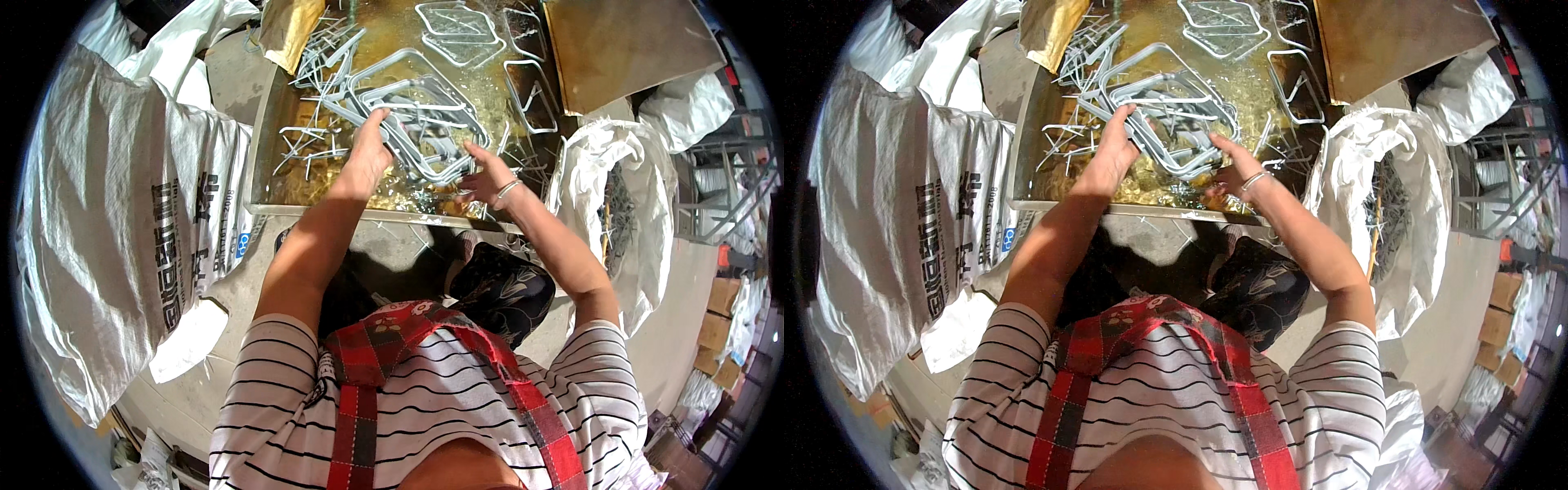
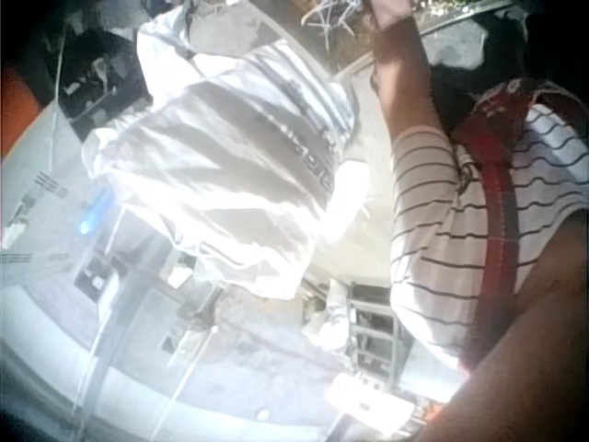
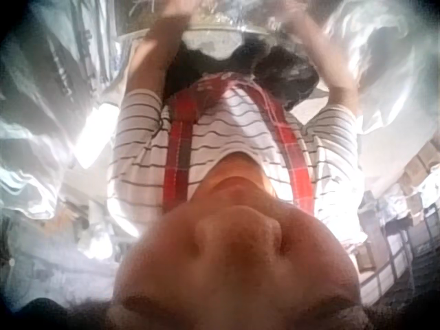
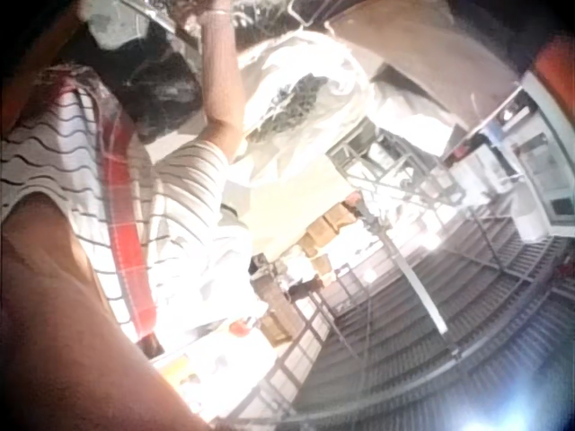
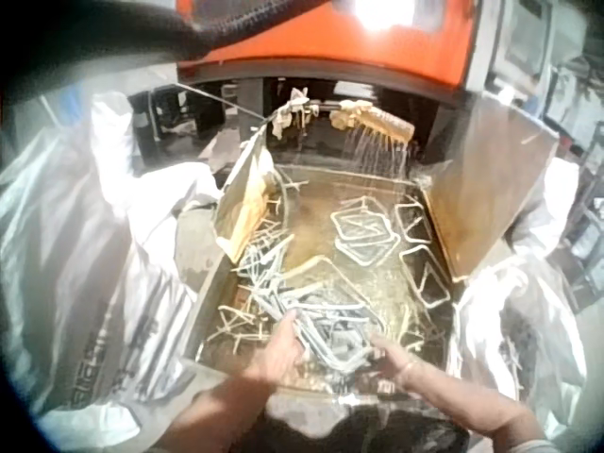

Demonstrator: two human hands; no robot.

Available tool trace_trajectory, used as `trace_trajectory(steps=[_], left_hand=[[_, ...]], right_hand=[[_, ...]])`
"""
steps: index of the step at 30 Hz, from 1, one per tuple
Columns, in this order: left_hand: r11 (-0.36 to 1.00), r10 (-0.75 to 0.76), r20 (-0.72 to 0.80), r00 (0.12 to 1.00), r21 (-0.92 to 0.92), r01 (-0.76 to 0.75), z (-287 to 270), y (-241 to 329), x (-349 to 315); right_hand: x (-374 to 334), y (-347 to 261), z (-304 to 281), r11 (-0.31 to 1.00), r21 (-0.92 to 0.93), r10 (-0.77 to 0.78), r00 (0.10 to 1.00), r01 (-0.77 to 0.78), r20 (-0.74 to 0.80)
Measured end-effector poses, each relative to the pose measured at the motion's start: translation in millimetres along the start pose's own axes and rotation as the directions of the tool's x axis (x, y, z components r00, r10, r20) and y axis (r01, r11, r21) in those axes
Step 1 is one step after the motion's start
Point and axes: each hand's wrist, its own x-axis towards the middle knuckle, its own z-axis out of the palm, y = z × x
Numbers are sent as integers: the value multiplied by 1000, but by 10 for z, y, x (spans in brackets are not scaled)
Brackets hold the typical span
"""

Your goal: The person sorts metal frames from a bin, gathers them into stacks, and places them into a white bag.

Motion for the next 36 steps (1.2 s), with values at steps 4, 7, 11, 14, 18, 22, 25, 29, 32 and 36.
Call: trace_trajectory(steps=[4,7,11,14,18,22,25,29,32,36], left_hand=[[994,-92,208,974,72,79,32,-225,-16],[986,-152,328,932,115,120,25,-188,-114],[968,-244,467,850,174,182,-20,-162,-142],[961,-267,477,837,194,196,-28,-157,-136],[962,-270,381,884,150,229,3,-98,-130],[946,-311,97,945,128,298,20,-124,-117],[910,-227,-173,958,312,272,-12,-180,-60],[945,-286,-63,956,146,292,-91,-154,50],[937,-335,-119,935,61,344,-92,-283,75],[965,-259,43,965,40,258,-169,-370,224]], right_hand=[[379,149,-60,883,465,-51,998,56,-24],[488,111,-114,898,432,-40,994,81,-103],[575,38,-269,952,229,-176,974,205,-142],[527,-12,-234,904,340,-219,964,259,-153],[484,-1,-199,911,288,-240,949,294,-206],[606,25,-241,912,288,-209,934,293,-289],[595,21,-259,897,315,-207,925,309,-318],[519,-85,-354,848,475,-165,969,235,-185],[469,-86,-391,839,495,-173,973,226,-151],[327,-48,-334,841,486,-198,971,239,-135]])
